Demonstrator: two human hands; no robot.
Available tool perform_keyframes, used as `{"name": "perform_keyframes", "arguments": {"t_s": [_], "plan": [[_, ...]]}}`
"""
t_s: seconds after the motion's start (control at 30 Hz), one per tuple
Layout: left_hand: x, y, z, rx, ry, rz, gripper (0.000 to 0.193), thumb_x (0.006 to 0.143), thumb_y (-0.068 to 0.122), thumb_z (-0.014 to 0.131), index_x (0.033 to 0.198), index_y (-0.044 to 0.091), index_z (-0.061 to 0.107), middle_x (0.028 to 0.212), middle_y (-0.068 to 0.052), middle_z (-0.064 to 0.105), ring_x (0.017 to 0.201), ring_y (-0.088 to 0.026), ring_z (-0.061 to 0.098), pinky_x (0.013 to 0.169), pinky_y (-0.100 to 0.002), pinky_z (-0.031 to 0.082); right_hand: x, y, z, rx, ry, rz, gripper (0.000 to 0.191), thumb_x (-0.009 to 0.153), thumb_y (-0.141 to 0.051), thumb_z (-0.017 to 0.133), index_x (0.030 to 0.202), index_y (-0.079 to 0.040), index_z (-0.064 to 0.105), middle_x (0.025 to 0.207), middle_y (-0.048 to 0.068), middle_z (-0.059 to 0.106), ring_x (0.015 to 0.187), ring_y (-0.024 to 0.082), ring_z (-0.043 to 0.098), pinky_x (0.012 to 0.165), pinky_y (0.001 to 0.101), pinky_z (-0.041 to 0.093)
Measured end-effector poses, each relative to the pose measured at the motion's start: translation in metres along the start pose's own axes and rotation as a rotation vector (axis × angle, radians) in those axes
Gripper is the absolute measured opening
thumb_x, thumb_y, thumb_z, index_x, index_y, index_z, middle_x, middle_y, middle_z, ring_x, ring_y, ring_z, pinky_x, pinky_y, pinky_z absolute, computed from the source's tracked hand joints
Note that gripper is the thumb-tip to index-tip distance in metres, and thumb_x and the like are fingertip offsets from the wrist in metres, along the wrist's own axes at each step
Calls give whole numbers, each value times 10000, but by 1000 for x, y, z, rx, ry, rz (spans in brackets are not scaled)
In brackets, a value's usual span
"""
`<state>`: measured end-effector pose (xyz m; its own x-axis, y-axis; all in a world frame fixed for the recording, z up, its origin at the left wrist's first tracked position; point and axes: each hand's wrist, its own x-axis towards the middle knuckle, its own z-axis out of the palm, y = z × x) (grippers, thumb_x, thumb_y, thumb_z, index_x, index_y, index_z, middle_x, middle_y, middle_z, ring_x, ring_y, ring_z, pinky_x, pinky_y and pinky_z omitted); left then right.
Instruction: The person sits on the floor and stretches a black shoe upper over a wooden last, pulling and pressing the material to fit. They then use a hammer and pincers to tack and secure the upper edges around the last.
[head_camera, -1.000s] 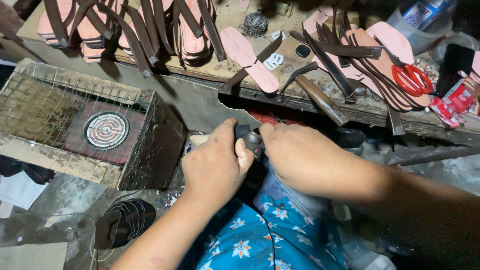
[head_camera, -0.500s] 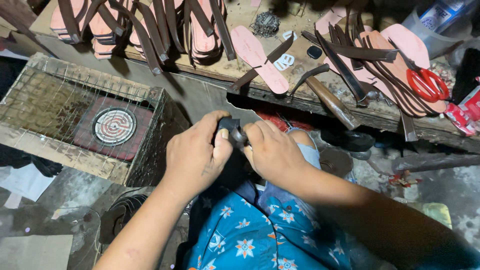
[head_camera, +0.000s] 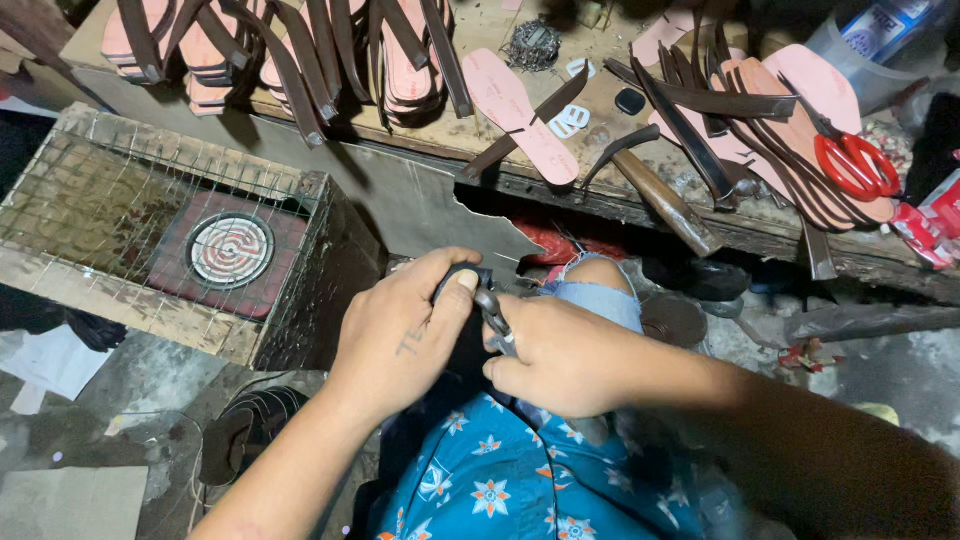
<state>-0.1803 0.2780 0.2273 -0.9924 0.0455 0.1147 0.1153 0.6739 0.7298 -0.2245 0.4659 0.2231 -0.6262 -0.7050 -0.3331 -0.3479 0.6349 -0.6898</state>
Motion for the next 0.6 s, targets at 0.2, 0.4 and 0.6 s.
{"name": "perform_keyframes", "arguments": {"t_s": [0.2, 0.4, 0.6], "plan": [[0, -1, 13, 209, 106, -15, 329, 928, 324, 559, 1180, 145, 674, 911, -165, 743, 816, -389, 708, 682, -518, 537, -4, 16, -1, -152, 188, -144, 285, 834, -170, 625, 1053, 0, 555, 923, 227, 680, 891, 449, 655, 762, 540, 498], [-5, -4, 29, 251, 148, 44, 346, 893, 290, 589, 1180, 104, 641, 874, -160, 731, 730, -379, 708, 619, -504, 542, -11, 13, -11, -415, 321, -197, 212, 782, -83, 609, 972, 1, 564, 864, 203, 698, 867, 422, 685, 752, 561, 491], [-7, -1, 40, 303, 174, 71, 365, 876, 277, 616, 1179, 73, 609, 875, -156, 729, 686, -363, 712, 584, -477, 548, -17, -1, -25, -495, 234, -95, 173, 797, -92, 603, 934, 10, 575, 825, 230, 691, 820, 443, 676, 739, 549, 514]]}}
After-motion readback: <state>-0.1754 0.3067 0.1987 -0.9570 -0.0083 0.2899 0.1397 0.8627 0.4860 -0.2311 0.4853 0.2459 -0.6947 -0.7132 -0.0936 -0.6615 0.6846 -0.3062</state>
